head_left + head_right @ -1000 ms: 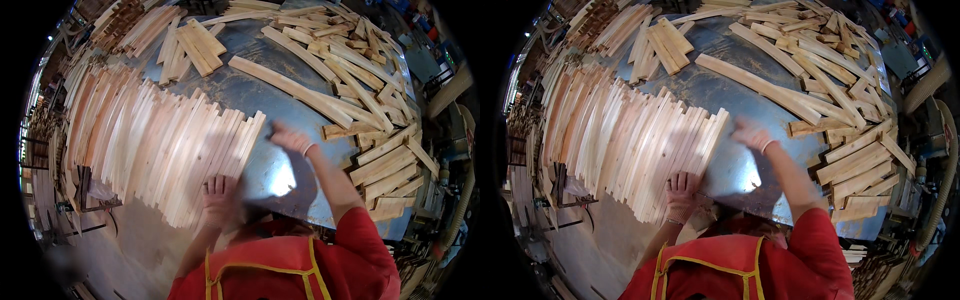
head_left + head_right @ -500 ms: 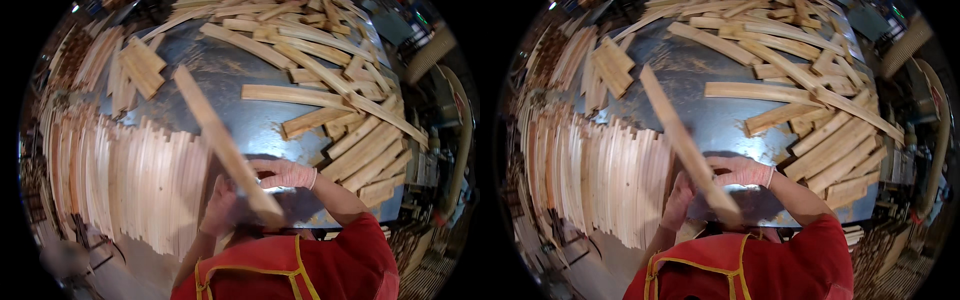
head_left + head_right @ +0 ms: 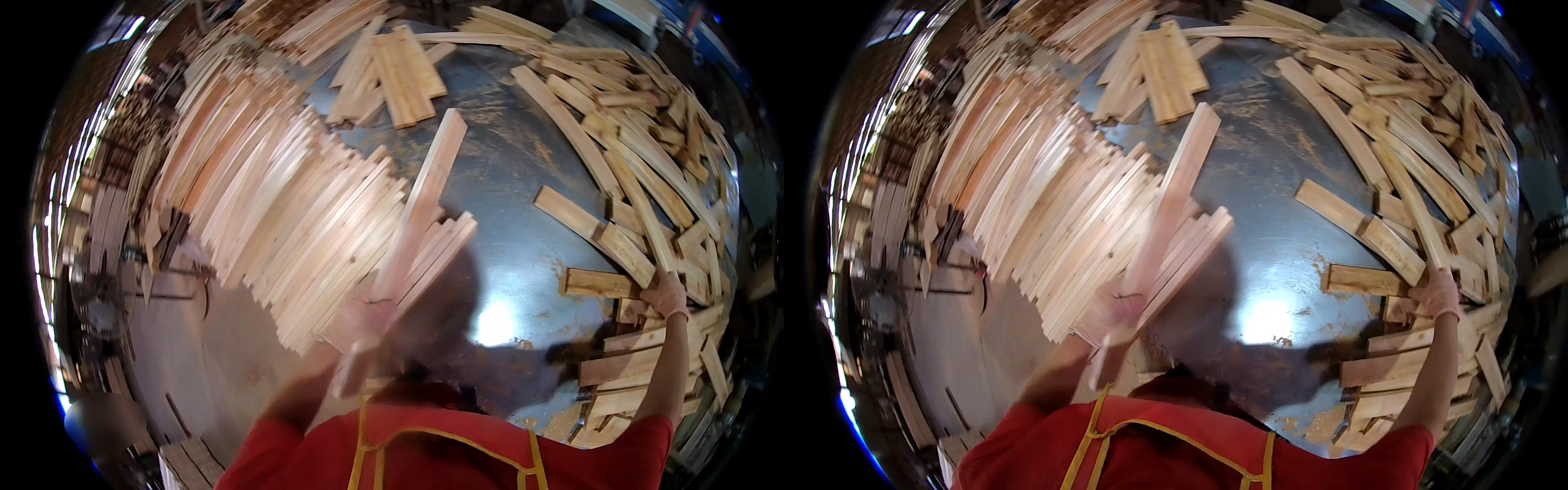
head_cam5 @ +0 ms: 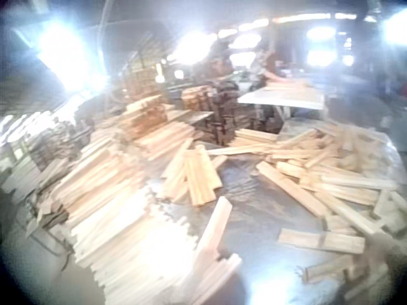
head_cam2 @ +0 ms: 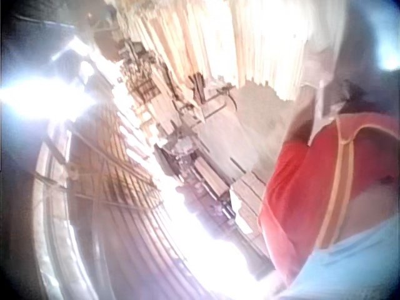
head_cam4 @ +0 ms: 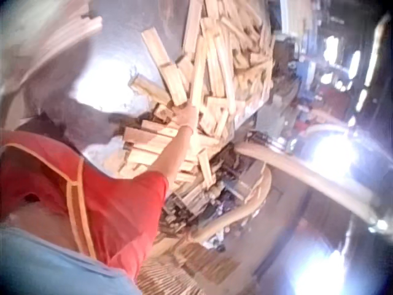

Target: The person repeatedly picks up wooden planks from a pile and stacks them neatly on a metal table. The hands move quickly to align and place the planks into a growing stack.

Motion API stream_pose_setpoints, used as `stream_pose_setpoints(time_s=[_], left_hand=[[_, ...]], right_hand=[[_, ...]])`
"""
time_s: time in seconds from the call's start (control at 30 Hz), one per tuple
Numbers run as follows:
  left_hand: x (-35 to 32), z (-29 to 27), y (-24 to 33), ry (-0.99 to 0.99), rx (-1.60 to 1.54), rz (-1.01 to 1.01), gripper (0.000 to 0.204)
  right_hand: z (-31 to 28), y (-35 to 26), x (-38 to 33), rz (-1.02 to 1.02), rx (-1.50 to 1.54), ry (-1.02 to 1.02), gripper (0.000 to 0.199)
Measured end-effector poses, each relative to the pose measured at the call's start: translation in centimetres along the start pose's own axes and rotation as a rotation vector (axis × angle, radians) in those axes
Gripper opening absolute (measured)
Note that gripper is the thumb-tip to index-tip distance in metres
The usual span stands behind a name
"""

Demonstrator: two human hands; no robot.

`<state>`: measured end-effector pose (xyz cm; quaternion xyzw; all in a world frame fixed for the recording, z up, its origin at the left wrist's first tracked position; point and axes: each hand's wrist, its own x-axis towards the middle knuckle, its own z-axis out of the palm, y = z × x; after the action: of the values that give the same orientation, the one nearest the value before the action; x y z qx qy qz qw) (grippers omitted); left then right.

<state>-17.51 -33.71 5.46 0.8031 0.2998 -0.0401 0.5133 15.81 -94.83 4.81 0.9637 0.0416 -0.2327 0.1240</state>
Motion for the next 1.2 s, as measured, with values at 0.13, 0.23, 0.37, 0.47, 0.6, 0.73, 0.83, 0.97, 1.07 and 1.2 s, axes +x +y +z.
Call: stream_pose_setpoints(time_s=[0.13, 0.23, 0.37, 0.47, 0.6, 0.73, 0.83, 0.97, 1.07, 1.2], left_hand=[[-2.0, -8.7, -2.4, 0.157, 0.349, -0.018, 0.052], [0.8, -15.7, -4.8, 0.24, 0.779, 0.103, 0.051], [3.9, -23.7, -9.6, 0.361, 1.029, 0.08, 0.071], [3.8, -29.9, -13.1, 0.396, 1.205, 0.044, 0.074], [3.9, -31.4, -15.0, 0.5, 1.351, 0.067, 0.063], [2.7, -24.1, -13.6, 0.463, 1.265, 0.419, 0.074], [-1.2, -14.8, -12.2, 0.239, 0.9, 0.621, 0.082], [-7.4, -5.6, -10.4, -0.017, 0.893, 0.749, 0.082], [-9.5, -2.4, -7.2, -0.087, 0.84, 0.737, 0.069], [-8.9, 2.5, -1.5, -0.104, 0.767, 0.878, 0.046]], right_hand=[[-2.4, -7.6, -5.6, -0.207, 0.537, -0.05, 0.082], [1.4, -16.0, -9.3, -0.278, 1.251, 0.002, 0.089], [8.3, -27.6, -10.9, -0.058, 1.715, -0.167, 0.07], [12.0, -34.7, -13.0, -0.132, 1.396, -0.115, 0.057], [12.0, -42.5, -17.2, -0.724, 0.571, 0.214, 0.06], [9.5, -48.2, -20.4, -0.397, 1.048, -0.45, 0.065], [7.2, -44.1, -19.8, -0.509, 1.201, -0.533, 0.071], [4.3, -28.4, -16.1, -0.349, 0.54, 0.231, 0.053], [3.4, -18.2, -12.5, -0.126, 0.058, 0.163, 0.049], [4.0, -12.2, -6.8, -0.114, -0.101, 0.305, 0.063]])
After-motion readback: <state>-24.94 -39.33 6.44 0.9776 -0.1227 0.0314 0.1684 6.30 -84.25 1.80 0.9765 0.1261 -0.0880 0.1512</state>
